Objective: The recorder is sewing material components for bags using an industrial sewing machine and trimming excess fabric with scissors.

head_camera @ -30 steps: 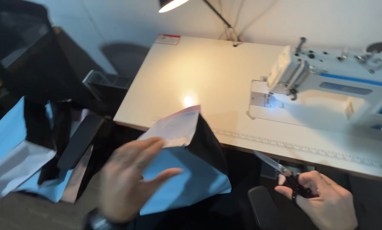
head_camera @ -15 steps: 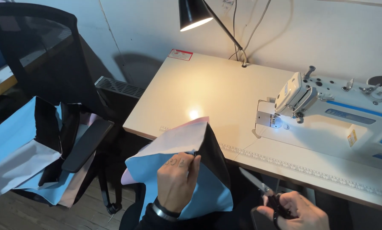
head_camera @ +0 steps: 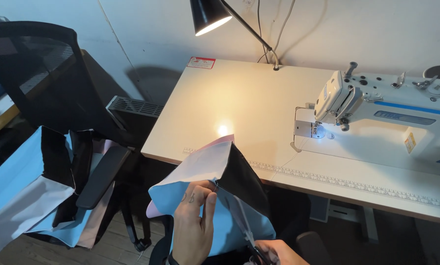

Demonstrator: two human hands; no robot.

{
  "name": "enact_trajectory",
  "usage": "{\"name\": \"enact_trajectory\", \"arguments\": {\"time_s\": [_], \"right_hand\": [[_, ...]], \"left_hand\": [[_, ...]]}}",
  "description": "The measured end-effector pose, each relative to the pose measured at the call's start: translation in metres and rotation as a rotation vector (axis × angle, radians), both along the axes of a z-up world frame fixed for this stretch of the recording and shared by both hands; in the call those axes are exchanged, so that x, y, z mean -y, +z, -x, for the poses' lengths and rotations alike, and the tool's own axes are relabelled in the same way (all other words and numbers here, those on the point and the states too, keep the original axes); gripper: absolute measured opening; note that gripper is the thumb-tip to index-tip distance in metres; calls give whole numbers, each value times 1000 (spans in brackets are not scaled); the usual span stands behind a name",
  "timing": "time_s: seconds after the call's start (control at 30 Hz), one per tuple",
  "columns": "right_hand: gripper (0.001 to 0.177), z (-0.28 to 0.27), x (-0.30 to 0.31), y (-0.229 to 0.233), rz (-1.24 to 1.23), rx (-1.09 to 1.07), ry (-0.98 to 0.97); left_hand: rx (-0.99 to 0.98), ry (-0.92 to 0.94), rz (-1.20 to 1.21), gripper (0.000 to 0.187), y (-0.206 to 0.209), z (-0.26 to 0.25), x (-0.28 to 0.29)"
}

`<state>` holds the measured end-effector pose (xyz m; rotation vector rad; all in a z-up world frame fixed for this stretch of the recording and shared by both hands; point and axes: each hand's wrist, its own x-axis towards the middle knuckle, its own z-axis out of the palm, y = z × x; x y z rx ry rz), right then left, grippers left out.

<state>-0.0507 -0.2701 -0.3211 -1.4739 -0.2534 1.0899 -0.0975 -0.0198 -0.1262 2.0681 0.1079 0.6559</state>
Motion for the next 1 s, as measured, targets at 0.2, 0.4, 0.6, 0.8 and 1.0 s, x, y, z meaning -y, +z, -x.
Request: {"name": "enact_trajectory", "arguments": {"time_s": [0.2, 0.4, 0.6, 0.8, 1.0], "right_hand": [[77, 3, -5, 15, -171, 260, 32], [103, -15, -32, 100, -387, 119, 60], [90, -12, -44, 119, -481, -111, 165], [80, -23, -6, 40, -418, -57, 131], [86, -23, 97, 33, -501, 275, -165]], "left_hand": [[-17, 23, 46, 20, -4, 6, 3], [-8, 35, 107, 19, -8, 6, -1], [-14, -8, 154, 17, -9, 9, 0], [-21, -13, 160, 12, -13, 15, -13], [-140, 692, -622, 66, -6, 37, -86]]}}
